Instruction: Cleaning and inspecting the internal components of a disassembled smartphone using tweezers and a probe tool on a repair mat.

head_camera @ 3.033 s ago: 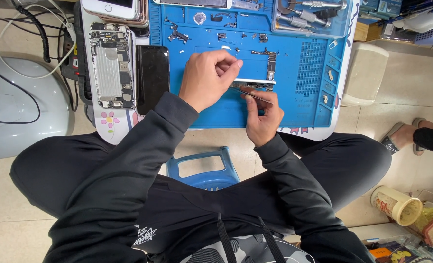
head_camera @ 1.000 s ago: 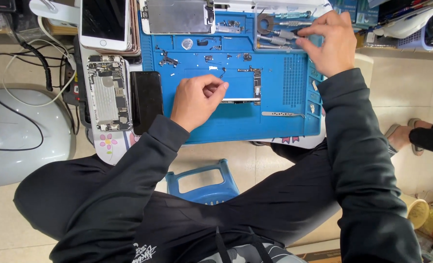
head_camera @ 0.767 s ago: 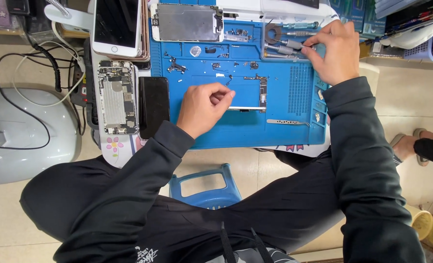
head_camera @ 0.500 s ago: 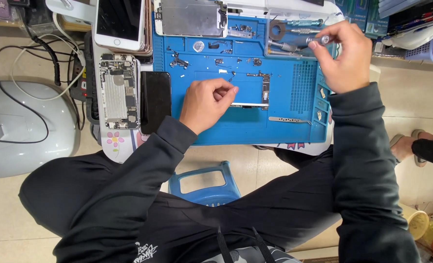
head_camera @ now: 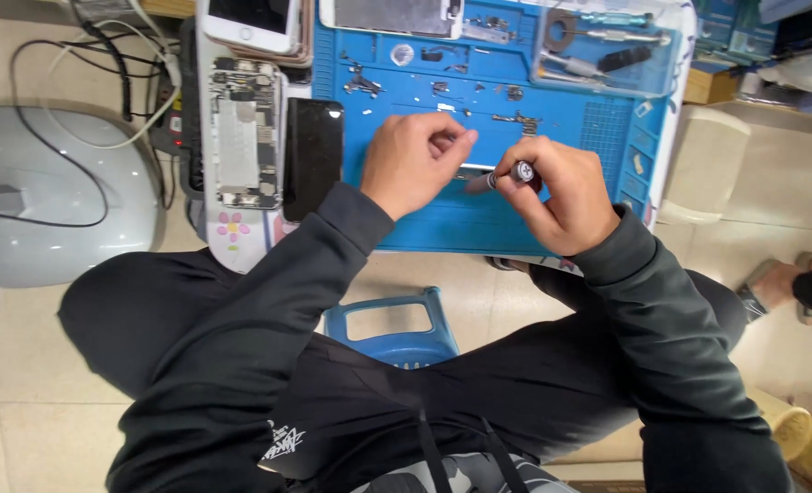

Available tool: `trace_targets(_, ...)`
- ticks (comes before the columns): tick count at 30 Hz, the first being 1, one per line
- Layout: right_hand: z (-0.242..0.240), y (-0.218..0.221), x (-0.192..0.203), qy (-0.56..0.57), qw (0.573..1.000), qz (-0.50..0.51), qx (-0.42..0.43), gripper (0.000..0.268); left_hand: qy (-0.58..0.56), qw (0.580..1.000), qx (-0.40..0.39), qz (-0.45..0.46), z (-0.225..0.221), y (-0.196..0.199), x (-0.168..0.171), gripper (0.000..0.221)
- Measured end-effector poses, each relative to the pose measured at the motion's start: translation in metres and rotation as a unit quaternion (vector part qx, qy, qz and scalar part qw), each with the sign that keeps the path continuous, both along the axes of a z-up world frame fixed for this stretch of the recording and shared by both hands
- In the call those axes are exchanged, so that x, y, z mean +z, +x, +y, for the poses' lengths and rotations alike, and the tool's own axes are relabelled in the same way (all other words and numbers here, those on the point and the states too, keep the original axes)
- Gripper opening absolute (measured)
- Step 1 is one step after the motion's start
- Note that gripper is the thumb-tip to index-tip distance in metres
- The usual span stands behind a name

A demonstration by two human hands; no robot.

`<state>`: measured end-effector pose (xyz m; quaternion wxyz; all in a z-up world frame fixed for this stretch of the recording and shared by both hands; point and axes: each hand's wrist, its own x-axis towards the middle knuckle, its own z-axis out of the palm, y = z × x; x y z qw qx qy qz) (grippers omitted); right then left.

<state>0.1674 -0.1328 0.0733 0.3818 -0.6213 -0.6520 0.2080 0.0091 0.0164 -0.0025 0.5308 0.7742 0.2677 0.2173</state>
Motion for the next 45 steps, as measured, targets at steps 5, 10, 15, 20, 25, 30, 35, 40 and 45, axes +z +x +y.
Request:
trace_targets(5,0.01,-0.011,-0.016,0.03,0.997,-0.065,-0.01,0.005,-0.013,1.0,-0.018,-0.009,0.005,-0.005,0.015,0.052)
trace_targets(10,0.011,-0.011,-0.012,-0.006,0.988,-0.153,0.018,0.004,-0.063,0.997,-0.028,0.044,0.008,-0.001,0.025,0.077)
trace_targets(15,0.015,-0.012,-0.012,-0.003,0.982,-0.187,0.025,0.007,-0.022,0.999,-0.025,-0.009,0.01,0.001,0.014,0.062)
trace_targets(20,0.016,-0.014,-0.011,-0.001,0.98,-0.199,0.027,0.007,0.022,0.999,-0.038,-0.028,0.013,0.002,0.008,0.055)
trace_targets(25,0.015,-0.011,-0.011,-0.005,0.983,-0.182,0.026,0.006,0.042,0.998,-0.035,-0.04,0.012,0.004,0.004,0.053)
trace_targets(30,0.014,-0.01,-0.014,0.005,0.982,-0.188,0.02,0.005,0.068,0.996,-0.029,-0.051,0.011,0.004,0.001,0.049)
trace_targets(35,0.015,-0.011,-0.012,0.006,0.98,-0.197,0.011,0.005,0.082,0.995,-0.024,-0.043,0.012,0.006,0.0,0.049)
trace_targets(40,0.012,-0.01,-0.016,-0.001,0.98,-0.2,0.013,0.005,0.095,0.994,-0.025,-0.051,0.01,0.004,0.0,0.045)
trace_targets(45,0.013,-0.01,-0.017,0.005,0.977,-0.212,0.011,0.005,0.143,0.988,-0.031,-0.051,0.009,0.004,-0.003,0.037)
